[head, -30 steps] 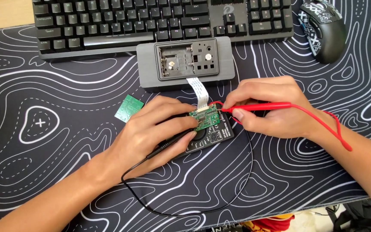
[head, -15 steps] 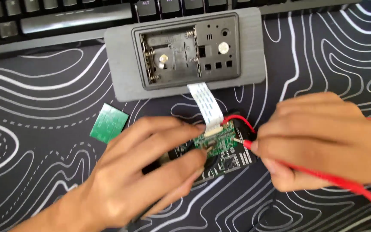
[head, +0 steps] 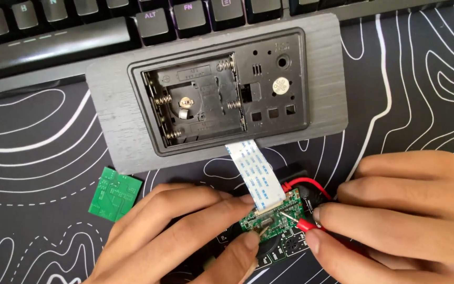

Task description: Testing and troubleshooting a circuit board using multimeter probes at a repair bench.

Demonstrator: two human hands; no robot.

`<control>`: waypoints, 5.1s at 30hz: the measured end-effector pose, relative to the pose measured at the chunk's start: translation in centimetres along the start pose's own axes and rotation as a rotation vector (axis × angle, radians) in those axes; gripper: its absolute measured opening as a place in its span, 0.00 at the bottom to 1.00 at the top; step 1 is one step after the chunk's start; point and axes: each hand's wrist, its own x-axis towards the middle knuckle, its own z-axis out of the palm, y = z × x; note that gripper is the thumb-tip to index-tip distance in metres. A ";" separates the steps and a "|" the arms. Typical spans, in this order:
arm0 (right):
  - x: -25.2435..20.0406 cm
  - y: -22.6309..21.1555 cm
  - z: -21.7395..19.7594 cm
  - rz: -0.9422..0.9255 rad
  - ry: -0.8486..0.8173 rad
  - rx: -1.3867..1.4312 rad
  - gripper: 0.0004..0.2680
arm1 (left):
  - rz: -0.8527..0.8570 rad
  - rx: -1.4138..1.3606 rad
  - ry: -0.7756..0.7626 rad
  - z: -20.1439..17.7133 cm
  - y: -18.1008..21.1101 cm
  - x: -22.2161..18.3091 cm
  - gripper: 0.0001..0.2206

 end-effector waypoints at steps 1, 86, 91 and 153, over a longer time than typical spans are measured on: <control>0.0 0.1 0.1 0.003 0.000 0.001 0.05 | 0.000 -0.001 -0.003 0.1 -0.1 0.0 0.09; 0.6 3.1 -0.4 0.358 -0.003 0.559 0.06 | 0.734 -0.129 -0.032 -0.8 -3.8 0.7 0.08; 0.0 3.7 -0.3 0.354 0.025 0.574 0.05 | 0.729 -0.133 -0.047 -0.8 -3.7 0.6 0.07; -0.7 4.4 0.7 0.137 0.069 0.386 0.06 | 0.730 -0.096 -0.004 -0.7 -3.7 0.3 0.08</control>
